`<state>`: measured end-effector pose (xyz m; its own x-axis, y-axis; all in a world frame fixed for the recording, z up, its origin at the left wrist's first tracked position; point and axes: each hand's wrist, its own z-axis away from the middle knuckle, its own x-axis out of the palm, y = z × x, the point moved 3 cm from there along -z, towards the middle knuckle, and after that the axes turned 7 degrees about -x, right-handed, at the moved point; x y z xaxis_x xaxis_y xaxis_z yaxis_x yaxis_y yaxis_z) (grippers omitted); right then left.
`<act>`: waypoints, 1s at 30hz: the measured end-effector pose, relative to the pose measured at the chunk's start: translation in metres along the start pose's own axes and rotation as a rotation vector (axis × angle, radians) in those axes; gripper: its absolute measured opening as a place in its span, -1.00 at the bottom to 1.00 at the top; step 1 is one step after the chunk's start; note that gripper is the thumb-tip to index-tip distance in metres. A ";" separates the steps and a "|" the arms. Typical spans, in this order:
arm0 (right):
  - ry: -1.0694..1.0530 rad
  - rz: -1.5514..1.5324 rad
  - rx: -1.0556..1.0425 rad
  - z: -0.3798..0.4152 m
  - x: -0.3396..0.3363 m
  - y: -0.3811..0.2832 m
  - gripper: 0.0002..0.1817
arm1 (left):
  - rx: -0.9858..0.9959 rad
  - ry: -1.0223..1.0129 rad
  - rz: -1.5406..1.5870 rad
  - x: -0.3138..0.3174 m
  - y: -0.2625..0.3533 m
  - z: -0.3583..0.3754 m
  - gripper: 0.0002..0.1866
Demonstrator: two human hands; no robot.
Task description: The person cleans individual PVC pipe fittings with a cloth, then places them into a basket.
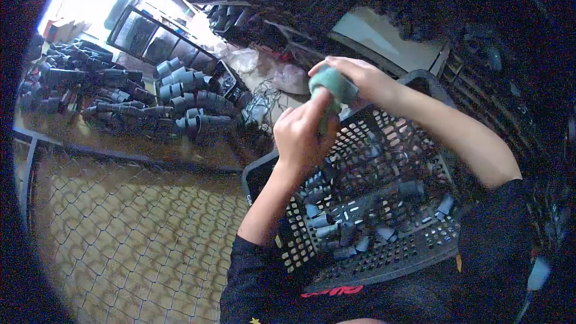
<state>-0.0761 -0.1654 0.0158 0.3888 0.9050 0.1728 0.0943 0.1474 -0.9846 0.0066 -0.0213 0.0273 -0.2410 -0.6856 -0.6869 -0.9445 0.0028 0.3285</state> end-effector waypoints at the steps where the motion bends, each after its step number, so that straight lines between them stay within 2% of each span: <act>1: 0.024 0.010 0.055 0.006 0.007 -0.004 -0.49 | -0.071 0.022 -0.007 0.001 -0.003 0.000 -0.60; 3: 0.057 0.052 -0.215 0.000 0.007 0.000 -0.43 | 0.011 0.025 -0.071 0.002 0.000 0.000 -0.60; 5: 0.131 0.038 -0.259 -0.006 0.003 0.006 -0.38 | 0.135 -0.025 -0.092 0.006 0.006 0.006 -0.58; 7: 0.071 -0.137 -0.170 -0.007 0.003 0.007 -0.33 | 0.244 -0.118 -0.066 0.008 0.021 0.008 -0.62; 9: 0.014 -0.198 -0.147 -0.005 0.005 0.007 -0.32 | 0.225 -0.189 -0.102 0.002 0.022 0.001 -0.63; 10: 0.019 -0.214 -0.136 -0.004 0.006 0.007 -0.35 | 0.173 -0.160 -0.097 -0.002 0.018 -0.001 -0.63; 13: 0.083 0.115 -0.312 -0.002 0.006 0.004 -0.38 | 0.053 -0.040 0.050 0.000 0.004 -0.005 -0.56; 14: 0.074 0.049 -0.244 -0.004 0.002 0.010 -0.42 | 0.087 -0.065 0.001 0.002 0.005 -0.003 -0.54; 17: 0.055 0.074 -0.266 -0.003 0.000 0.010 -0.42 | 0.177 -0.135 0.003 0.010 0.015 0.006 -0.49; 21: 0.033 0.011 -0.156 -0.002 -0.003 0.014 -0.48 | 0.180 -0.165 -0.051 0.007 0.006 -0.002 -0.46; 23: 0.112 0.124 -0.075 -0.005 -0.004 0.024 -0.54 | 0.059 -0.121 -0.059 0.007 -0.008 -0.002 -0.52; 24: 0.217 0.134 -0.194 -0.004 -0.001 0.022 -0.56 | 0.056 -0.111 -0.070 0.008 -0.009 -0.004 -0.53; 27: 0.176 -0.020 -0.198 -0.006 -0.001 0.022 -0.55 | 0.051 -0.093 -0.080 0.010 -0.004 -0.001 -0.53; 30: 0.185 -0.002 -0.075 0.000 -0.002 0.018 -0.55 | 0.121 -0.122 -0.042 0.017 0.005 0.009 -0.56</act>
<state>-0.0749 -0.1646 -0.0022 0.5500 0.8147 0.1839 0.1608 0.1128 -0.9805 -0.0038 -0.0263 0.0115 -0.2190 -0.5937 -0.7743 -0.9725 0.0685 0.2225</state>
